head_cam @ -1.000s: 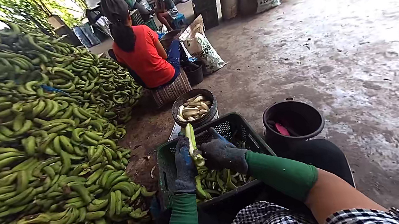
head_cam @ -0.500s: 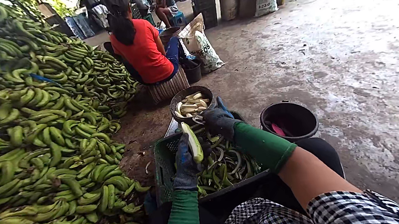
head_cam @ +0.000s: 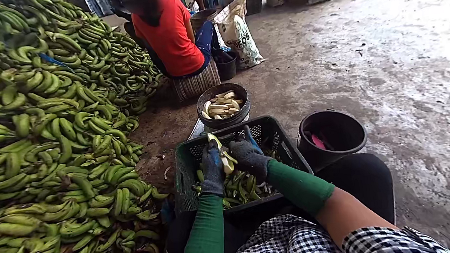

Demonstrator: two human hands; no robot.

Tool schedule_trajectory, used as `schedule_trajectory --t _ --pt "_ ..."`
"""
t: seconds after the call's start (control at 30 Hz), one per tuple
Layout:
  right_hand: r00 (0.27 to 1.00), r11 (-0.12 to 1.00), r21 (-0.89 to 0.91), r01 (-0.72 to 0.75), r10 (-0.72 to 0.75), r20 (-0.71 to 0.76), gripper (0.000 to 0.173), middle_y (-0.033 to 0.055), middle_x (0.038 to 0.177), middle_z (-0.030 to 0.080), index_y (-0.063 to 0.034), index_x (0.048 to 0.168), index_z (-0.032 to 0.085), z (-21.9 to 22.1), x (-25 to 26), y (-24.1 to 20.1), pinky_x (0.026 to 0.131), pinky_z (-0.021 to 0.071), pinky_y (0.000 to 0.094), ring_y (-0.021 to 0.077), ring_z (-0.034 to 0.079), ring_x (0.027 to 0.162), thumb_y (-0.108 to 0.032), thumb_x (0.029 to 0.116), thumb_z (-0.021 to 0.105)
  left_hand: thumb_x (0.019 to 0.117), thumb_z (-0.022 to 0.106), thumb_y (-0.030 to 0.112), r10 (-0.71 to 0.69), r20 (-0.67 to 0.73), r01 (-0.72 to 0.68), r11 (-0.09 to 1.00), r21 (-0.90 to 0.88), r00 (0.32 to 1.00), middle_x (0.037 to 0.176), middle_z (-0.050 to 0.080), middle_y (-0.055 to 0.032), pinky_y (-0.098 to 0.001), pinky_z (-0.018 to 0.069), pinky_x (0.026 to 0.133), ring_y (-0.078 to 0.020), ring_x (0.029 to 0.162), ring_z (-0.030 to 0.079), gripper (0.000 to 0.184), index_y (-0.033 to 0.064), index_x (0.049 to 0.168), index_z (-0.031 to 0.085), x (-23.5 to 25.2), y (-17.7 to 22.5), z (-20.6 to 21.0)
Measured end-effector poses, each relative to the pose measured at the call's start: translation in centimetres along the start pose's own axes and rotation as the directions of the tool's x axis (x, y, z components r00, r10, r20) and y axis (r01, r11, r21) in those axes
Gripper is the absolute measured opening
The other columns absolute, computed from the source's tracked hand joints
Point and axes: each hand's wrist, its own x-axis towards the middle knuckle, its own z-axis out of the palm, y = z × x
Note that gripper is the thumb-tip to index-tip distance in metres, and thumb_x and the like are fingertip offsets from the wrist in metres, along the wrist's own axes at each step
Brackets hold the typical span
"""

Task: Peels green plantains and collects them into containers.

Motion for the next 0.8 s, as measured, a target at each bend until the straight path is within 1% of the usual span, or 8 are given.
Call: schedule_trajectory --t 0.1,0.23,0.33,0.5,0.6,0.67,0.73,0.8 --pt "0.998 0.997 0.046 -0.068 0.068 0.019 0.034 0.0275 0.120 0.067 0.0027 0.124 0.064 -2.2 1.9 1.0 0.097 0.0508 0.0628 0.0453 0.064 0.117 -0.024 0.1032 0.061 0.1116 0.035 0.040 -0.131 0.253 0.184 0.963 -0.198 0.959 0.084 0.061 -0.0070 -0.0296 0.0527 0.053 -0.0154 0.062 0.060 0.040 0.0085 0.124 0.057 -1.5 0.7 0.3" --pt "0.994 0.993 -0.064 -0.103 0.100 -0.055 0.032 0.0231 0.113 0.070 -0.0006 0.114 0.070 -3.0 4.6 2.7 0.091 0.0539 0.0626 0.0425 0.067 0.110 -0.029 0.1016 0.062 0.1117 0.032 0.043 -0.132 0.397 0.254 0.927 -0.275 0.908 0.075 0.062 -0.0086 -0.0287 0.0507 0.046 -0.0169 0.054 0.059 0.045 0.0069 0.117 0.059 -1.7 0.9 -0.4" --pt "0.988 0.986 -0.086 -0.142 0.135 -0.079 0.033 0.0243 0.113 0.069 0.0008 0.114 0.068 -2.8 4.7 3.3 0.090 0.0546 0.0630 0.0435 0.067 0.109 -0.026 0.0938 0.072 0.1104 0.036 0.045 -0.063 0.263 0.141 0.947 -0.290 0.963 0.097 0.070 -0.0129 -0.0374 0.0589 0.061 -0.0224 0.074 0.068 0.047 0.0100 0.133 0.058 -1.2 0.4 -1.1" --pt "0.998 0.999 -0.015 -0.045 0.045 -0.044 0.042 0.0238 0.115 0.068 -0.0010 0.117 0.068 0.5 2.1 1.6 0.093 0.0533 0.0644 0.0440 0.064 0.114 -0.035 0.0925 0.074 0.1090 0.030 0.054 -0.053 -0.181 -0.009 0.944 -0.330 0.982 0.126 0.062 -0.0138 -0.0462 0.0546 0.087 -0.0228 0.105 0.062 0.058 0.0123 0.145 0.048 0.4 -0.4 -1.0" --pt "0.998 0.999 -0.037 0.034 -0.036 -0.053 0.038 0.0190 0.105 0.069 -0.0033 0.105 0.071 2.8 1.1 0.3 0.091 0.0536 0.0629 0.0403 0.064 0.111 -0.040 0.0936 0.070 0.1105 0.032 0.048 -0.170 -0.300 -0.059 0.779 -0.624 0.939 0.117 0.064 -0.0166 -0.0500 0.0597 0.080 -0.0278 0.096 0.068 0.052 0.0093 0.142 0.044 2.5 -1.5 -0.8" --pt "0.997 0.999 -0.015 0.044 -0.045 -0.064 0.038 0.0204 0.107 0.069 -0.0019 0.105 0.071 3.8 0.8 -0.4 0.096 0.0512 0.0651 0.0425 0.063 0.115 -0.038 0.0934 0.071 0.1107 0.029 0.049 -0.236 -0.291 -0.039 0.712 -0.701 0.927 0.125 0.062 -0.0168 -0.0508 0.0576 0.083 -0.0290 0.102 0.066 0.053 0.0140 0.149 0.038 2.1 -1.2 -0.9" --pt "0.998 1.000 -0.019 0.017 -0.019 -0.062 0.042 0.0226 0.112 0.069 -0.0008 0.112 0.070 4.2 1.3 -0.7 0.097 0.0496 0.0673 0.0449 0.061 0.118 -0.038 0.0914 0.073 0.1109 0.026 0.050 -0.226 -0.250 -0.037 0.668 -0.743 0.942 0.114 0.064 -0.0153 -0.0492 0.0584 0.080 -0.0275 0.095 0.067 0.052 0.0124 0.142 0.043 1.6 -1.1 -0.6" --pt "1.000 0.999 -0.044 0.000 0.000 -0.008 0.049 0.0279 0.118 0.066 0.0023 0.125 0.064 3.6 1.8 -0.8 0.094 0.0512 0.0683 0.0487 0.062 0.116 -0.029 0.0896 0.078 0.1112 0.026 0.048 -0.142 -0.220 -0.029 0.777 -0.629 0.965 0.113 0.064 -0.0110 -0.0443 0.0569 0.082 -0.0217 0.095 0.065 0.051 0.0108 0.138 0.049 0.7 -2.0 -0.3"
